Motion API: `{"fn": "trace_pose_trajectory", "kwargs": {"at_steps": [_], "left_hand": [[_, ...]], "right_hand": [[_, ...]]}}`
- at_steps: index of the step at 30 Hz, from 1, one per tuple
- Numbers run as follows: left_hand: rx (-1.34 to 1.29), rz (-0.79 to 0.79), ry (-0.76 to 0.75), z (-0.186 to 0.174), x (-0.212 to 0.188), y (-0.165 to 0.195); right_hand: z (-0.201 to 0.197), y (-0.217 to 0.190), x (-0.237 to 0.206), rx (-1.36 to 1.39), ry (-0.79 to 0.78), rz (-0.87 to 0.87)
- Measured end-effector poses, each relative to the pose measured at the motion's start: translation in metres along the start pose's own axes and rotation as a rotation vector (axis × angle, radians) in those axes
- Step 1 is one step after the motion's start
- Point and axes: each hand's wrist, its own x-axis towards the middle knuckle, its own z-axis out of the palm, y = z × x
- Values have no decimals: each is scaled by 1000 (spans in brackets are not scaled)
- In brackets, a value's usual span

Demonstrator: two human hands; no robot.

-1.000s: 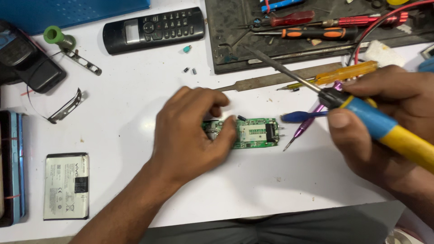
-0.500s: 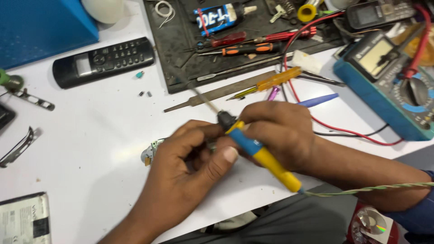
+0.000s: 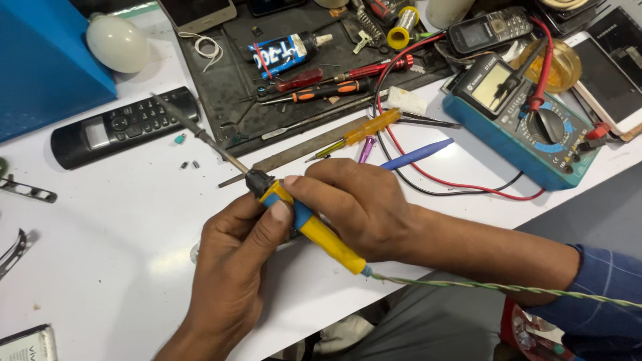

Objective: The person solders components on a green mobile phone motherboard placed on a white workbench, holding the board steady with one hand while applying a soldering iron with the other. They briefly dip the iron tip in a flux container and continue soldering different points on the board.

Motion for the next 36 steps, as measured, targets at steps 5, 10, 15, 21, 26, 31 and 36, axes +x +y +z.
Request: {"fn": "trace_pose_trajectory", "kwargs": {"at_steps": [5, 10, 15, 21, 26, 31, 36], "left_hand": [[67, 22, -79, 2, -4, 5], [57, 4, -62, 1, -10, 10], [40, -11, -105, 1, -14, 13], [39, -94, -130, 4, -10, 13], [40, -73, -153, 4, -9, 17], [41, -51, -170, 3, -10, 18], [40, -44, -184, 2, -9, 17]], "right_hand": [[-25, 9, -1, 1, -57, 164], [-102, 63, -21, -505, -98, 310], [-196, 140, -85, -469, -158, 851], [-227, 186, -132, -216, -278, 938], [-222, 196, -132, -221, -420, 889], [-220, 197, -133, -289, -379, 927], [-216, 194, -127, -378, -432, 986]]}}
